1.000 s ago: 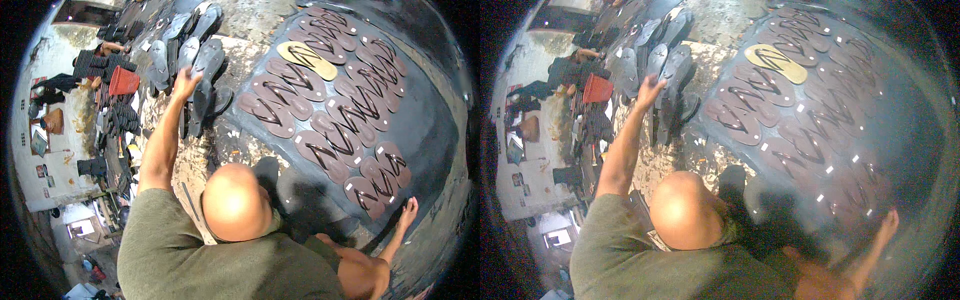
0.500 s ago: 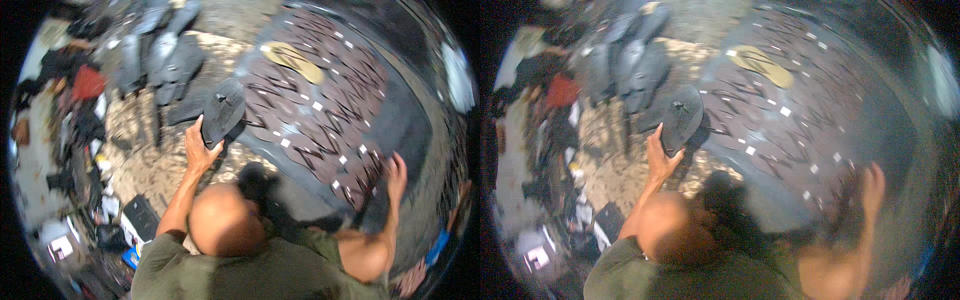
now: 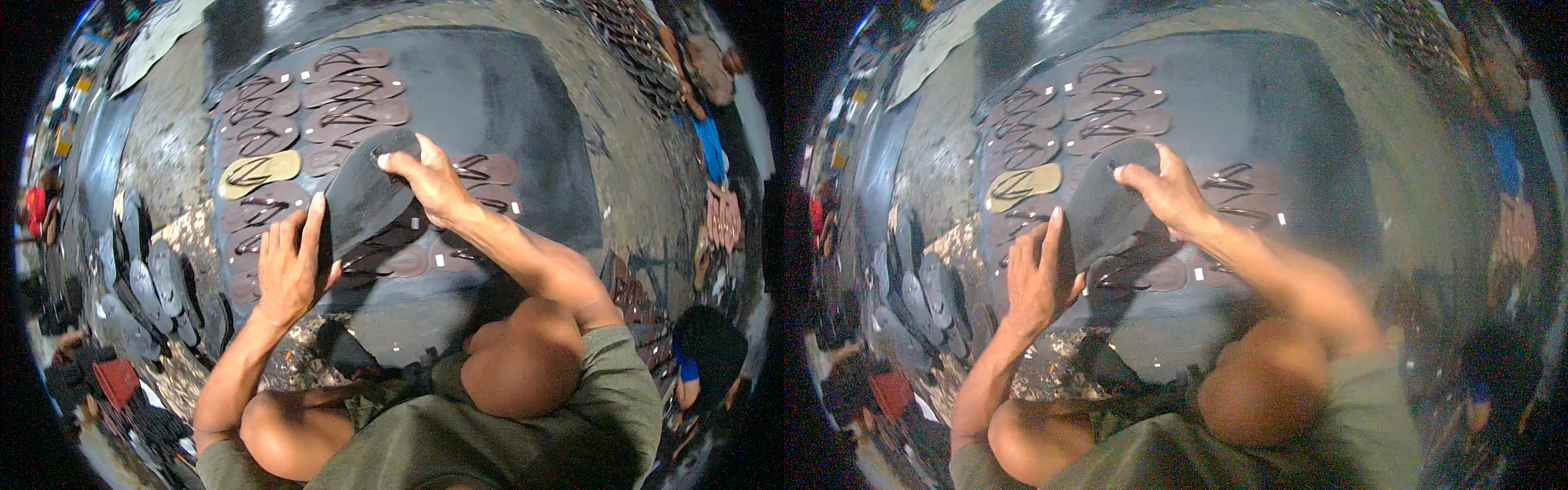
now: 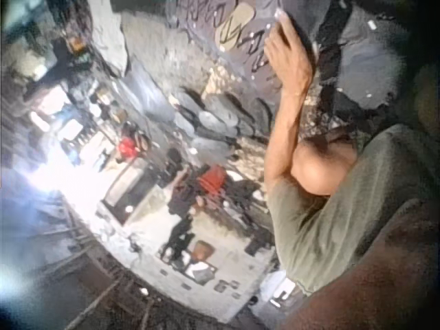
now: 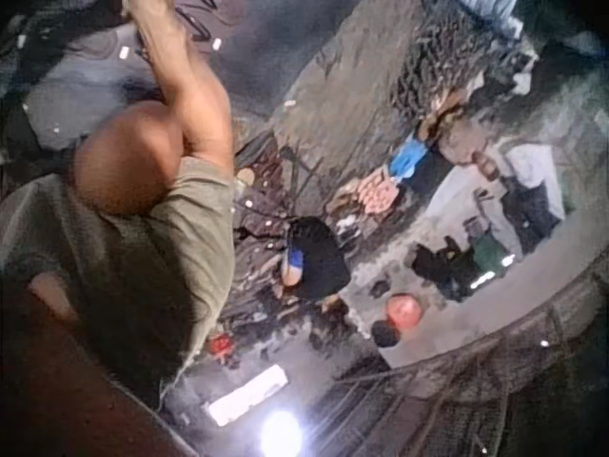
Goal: The person sits on the floor and repeatedly picks up flip-flops from a large pile, briefly inspects them, and places them into a separate stack. The person handles the footwear one at a time, alternating between the source pile and the output stack.
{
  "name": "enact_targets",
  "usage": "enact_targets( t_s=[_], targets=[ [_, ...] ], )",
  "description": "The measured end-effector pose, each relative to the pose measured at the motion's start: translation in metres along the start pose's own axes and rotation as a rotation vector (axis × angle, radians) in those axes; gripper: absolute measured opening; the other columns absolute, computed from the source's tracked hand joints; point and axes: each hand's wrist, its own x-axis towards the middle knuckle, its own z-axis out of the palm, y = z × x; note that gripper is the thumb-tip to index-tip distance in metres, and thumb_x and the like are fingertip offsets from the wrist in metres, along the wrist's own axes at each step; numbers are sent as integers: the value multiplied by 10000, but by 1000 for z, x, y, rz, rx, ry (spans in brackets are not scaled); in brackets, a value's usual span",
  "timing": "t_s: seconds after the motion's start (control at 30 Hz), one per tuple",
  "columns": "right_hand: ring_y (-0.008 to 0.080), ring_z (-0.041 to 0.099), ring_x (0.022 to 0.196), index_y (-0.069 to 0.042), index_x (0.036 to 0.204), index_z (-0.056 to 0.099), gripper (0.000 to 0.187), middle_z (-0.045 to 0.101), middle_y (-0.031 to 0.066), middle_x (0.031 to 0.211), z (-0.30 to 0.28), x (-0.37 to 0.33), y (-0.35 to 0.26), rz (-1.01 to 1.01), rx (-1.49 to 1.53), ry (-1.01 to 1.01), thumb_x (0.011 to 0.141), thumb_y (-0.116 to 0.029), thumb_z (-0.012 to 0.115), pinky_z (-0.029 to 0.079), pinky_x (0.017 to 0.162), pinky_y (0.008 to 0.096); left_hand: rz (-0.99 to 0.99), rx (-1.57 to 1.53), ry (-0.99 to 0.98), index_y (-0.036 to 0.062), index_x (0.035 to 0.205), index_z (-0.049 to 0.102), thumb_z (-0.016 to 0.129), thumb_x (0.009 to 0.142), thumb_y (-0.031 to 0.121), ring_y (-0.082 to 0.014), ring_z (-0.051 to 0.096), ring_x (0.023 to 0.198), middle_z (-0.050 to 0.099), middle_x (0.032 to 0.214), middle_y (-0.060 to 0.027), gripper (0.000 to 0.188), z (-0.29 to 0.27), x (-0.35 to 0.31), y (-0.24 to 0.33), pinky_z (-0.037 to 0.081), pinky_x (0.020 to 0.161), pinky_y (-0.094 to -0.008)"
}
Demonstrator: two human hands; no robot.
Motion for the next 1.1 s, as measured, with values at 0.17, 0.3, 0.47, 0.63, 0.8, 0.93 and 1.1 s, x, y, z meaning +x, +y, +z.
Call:
enact_targets(
  t_s=[0.17, 0.3, 0.47, 0.63, 0.8, 0.93, 1.1],
  targets=[
    [206, 609, 1007, -1, 1193, 551, 496, 654, 88, 1040, -104, 19, -39, 20, 233, 216, 823, -234, 785, 512, 877, 382, 392, -39, 20, 149, 1436, 519, 746, 740, 53, -364, 502, 1311, 503, 1457, -149, 738, 1, 106, 25, 435, 1058, -459],
    [159, 625, 1057, -115, 1318, 548, 398, 646, -9, 1187, -193, 17, -62, -241, 180, 221, 1014, -367, 599, 547, 842, 360, -53, -718, -315, 29, 1397, 539, 662, 957, 220, -195, 681, 1011, 685, 1204, -122, 495, 19, 194, 26, 539, 910, -342],
    [168, 636, 1008, -95, 1348, 480, 446, 643, 75, 1135, -270, 34, -33, -153, -111, 314, 971, -223, 680, 573, 774, 315, -490, -1467, -320, -1, 1391, 467, 734, 919, 280, -205, 638, 1041, 631, 1187, -139, 611, 127, 226, 49, 589, 769, -345],
    [199, 655, 989, -58, 1316, 492, 424, 653, 123, 1120, -298, 50, 21, 81, -204, 385, 955, -157, 692, 585, 792, 334, -982, -1284, -12, -10, 1243, 580, 779, 903, 242, -169, 643, 810, 650, 991, -74, 468, 218, 222, 37, 553, 687, -299],
    [226, 651, 1055, -30, 1354, 512, 447, 639, 145, 1179, -319, 49, 37, 133, -134, 352, 968, -184, 675, 584, 882, 385, -921, -1009, -218, -2, 1192, 685, 785, 887, 337, -156, 654, 913, 716, 1002, -87, 467, 232, 225, 27, 524, 782, -290],
    [228, 583, 1213, -43, 1452, 435, 496, 564, 144, 1358, -298, 45, 22, -37, -302, 170, 1013, -200, 603, 503, 1027, 412, -888, -1209, -79, 30, 1283, 608, 748, 905, 401, -165, 649, 947, 704, 972, -94, 548, 154, 225, 25, 532, 779, -312],
    [235, 479, 1361, -51, 1520, 376, 561, 422, 144, 1545, -245, 41, 6, 18, -267, 164, 1053, -316, 542, 439, 1072, 384, -318, -290, 92, 42, 1219, 609, 650, 997, 232, -172, 651, 973, 697, 1122, -75, 295, -39, 134, -125, 512, 877, -345]
  ],
)
